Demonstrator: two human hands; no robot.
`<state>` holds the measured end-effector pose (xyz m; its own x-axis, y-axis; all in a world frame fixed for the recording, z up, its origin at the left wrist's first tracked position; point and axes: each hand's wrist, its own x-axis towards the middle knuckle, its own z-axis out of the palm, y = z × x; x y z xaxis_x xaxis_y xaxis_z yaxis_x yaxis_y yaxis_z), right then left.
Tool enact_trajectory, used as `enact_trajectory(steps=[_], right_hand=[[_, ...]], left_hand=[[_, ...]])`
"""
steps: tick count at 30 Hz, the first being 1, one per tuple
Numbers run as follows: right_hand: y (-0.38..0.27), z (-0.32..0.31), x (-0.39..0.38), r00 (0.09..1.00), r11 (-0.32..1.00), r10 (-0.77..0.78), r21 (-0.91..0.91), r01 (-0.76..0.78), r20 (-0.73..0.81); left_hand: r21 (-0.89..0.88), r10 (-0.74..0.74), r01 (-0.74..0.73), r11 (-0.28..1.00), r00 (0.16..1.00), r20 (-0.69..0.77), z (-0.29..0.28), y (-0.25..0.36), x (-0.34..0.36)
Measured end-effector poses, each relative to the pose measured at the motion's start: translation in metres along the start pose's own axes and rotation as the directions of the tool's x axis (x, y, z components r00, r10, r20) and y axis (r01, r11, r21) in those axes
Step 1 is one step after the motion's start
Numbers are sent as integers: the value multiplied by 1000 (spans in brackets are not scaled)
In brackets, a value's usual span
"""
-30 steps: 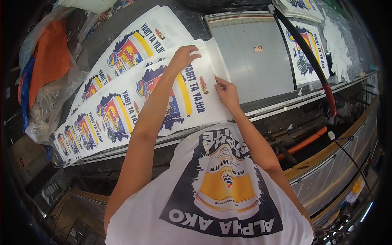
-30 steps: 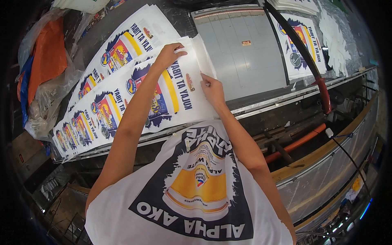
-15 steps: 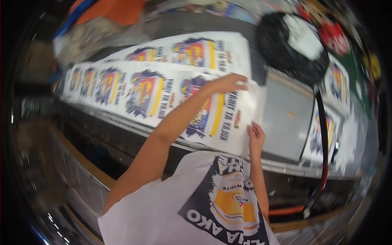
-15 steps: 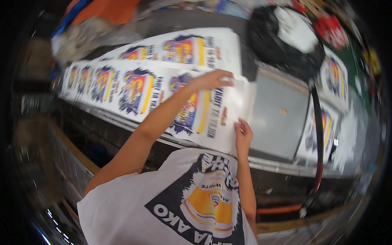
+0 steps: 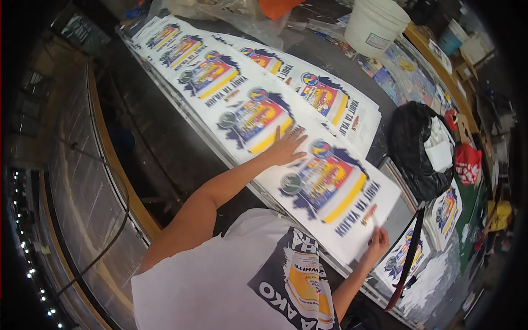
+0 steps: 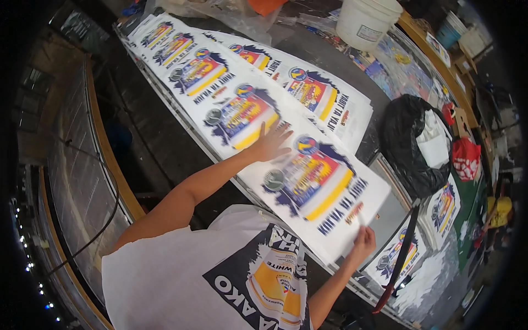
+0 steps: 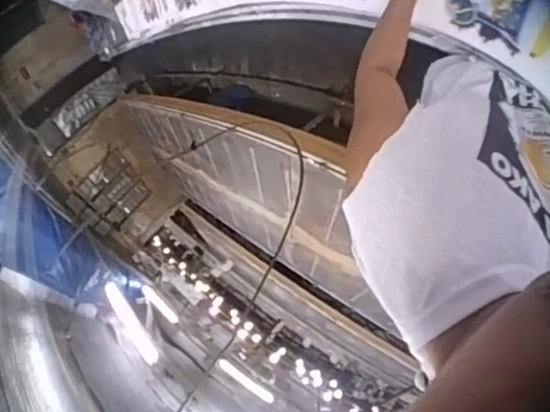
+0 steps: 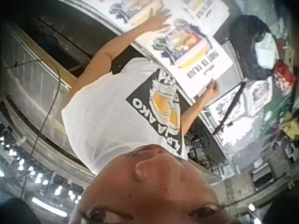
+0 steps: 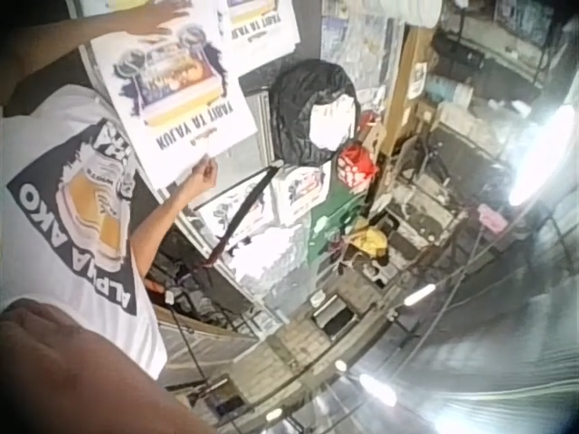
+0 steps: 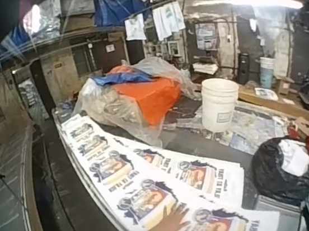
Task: Cutting out printed stickers and weeding excess material using a paper cutter and manual tools.
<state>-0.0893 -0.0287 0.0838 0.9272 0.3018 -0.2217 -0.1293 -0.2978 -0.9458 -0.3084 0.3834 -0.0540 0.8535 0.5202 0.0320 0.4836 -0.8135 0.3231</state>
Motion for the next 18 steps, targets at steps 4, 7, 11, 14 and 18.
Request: enact_trajectory(steps=[4, 7, 11, 14, 18], right_hand=[[47, -95, 6, 967, 977, 192, -58, -204, -169], [91, -152, 7, 934, 941, 298, -106, -323, -198], [138, -212, 0, 888, 903, 388, -91, -420, -247], [162, -252, -10, 843, 867, 454, -75, -493, -290], [194, -295, -21, 824, 871, 413, -94, -481, -388]], left_hand=[[71, -150, 149, 986, 988, 21, 17, -47, -5], [129, -194, 215, 968, 968, -158, 19, -79, -4], [159, -423, 440, 884, 897, -131, 3, -129, 4], [217, -550, 551, 806, 832, -75, -23, -175, 5], [92, -712, 716, 692, 698, -73, -54, -222, 3]])
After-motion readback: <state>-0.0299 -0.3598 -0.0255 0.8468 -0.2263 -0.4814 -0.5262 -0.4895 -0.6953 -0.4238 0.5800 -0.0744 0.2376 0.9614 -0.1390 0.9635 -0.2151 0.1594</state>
